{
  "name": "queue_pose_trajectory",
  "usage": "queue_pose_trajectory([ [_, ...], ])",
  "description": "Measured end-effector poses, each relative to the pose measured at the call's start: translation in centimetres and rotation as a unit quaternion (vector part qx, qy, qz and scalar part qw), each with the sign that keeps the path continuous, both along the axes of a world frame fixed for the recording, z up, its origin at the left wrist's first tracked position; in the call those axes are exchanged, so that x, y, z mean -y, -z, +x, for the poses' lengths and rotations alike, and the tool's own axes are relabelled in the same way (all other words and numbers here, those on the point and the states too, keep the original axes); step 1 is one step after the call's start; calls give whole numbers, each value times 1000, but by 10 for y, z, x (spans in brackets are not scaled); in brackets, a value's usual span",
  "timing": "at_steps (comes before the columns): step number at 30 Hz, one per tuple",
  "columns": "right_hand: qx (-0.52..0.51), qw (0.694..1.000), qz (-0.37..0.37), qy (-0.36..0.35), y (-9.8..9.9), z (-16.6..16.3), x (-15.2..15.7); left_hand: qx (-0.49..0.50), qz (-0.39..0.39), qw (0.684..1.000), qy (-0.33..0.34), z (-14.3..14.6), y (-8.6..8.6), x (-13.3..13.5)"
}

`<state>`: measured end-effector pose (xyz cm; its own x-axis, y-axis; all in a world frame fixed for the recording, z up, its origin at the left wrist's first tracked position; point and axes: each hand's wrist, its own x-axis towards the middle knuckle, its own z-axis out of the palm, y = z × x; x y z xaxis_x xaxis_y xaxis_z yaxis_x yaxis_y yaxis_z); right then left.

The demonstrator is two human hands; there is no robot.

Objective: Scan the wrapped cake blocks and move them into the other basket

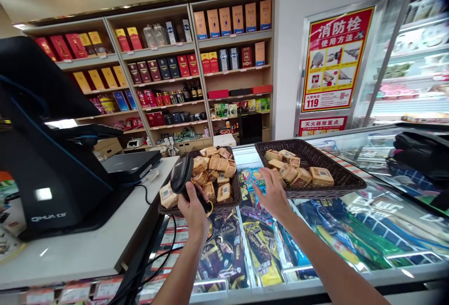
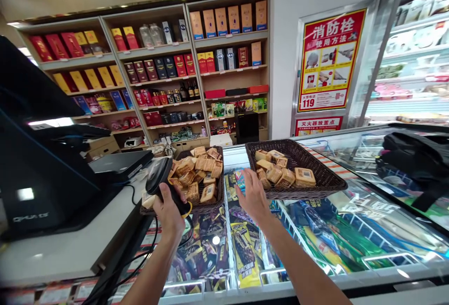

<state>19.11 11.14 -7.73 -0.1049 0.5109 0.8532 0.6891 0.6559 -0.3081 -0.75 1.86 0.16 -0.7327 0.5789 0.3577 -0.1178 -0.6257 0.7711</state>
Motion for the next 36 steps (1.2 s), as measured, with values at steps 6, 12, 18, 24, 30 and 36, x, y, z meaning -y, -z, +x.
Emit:
queue_pose_trajectory([
  [6, 60, 987, -34, -142, -37, -66, 24, 40, 40, 996, -63, -16, -21, 12],
  [12, 96, 968, -82, -215, -64, -162, 53, -7, 8, 995, -99, -65, -54, 48],
  [18, 97, 984, -56, -137, -47, -240, 71, -22, -73, 993, -86, -97, -49, 73],
  [24, 59, 989, -79, -108, -46, -253, 69, -64, -128, 987, -78, -110, -46, 74],
  [30, -16, 992, 26, -123, -55, -172, 42, -100, -148, 984, -5, -99, -57, 58],
  [36, -46, 995, 74, -55, -42, -42, -7, -121, -155, 948, 250, -51, -51, 14],
])
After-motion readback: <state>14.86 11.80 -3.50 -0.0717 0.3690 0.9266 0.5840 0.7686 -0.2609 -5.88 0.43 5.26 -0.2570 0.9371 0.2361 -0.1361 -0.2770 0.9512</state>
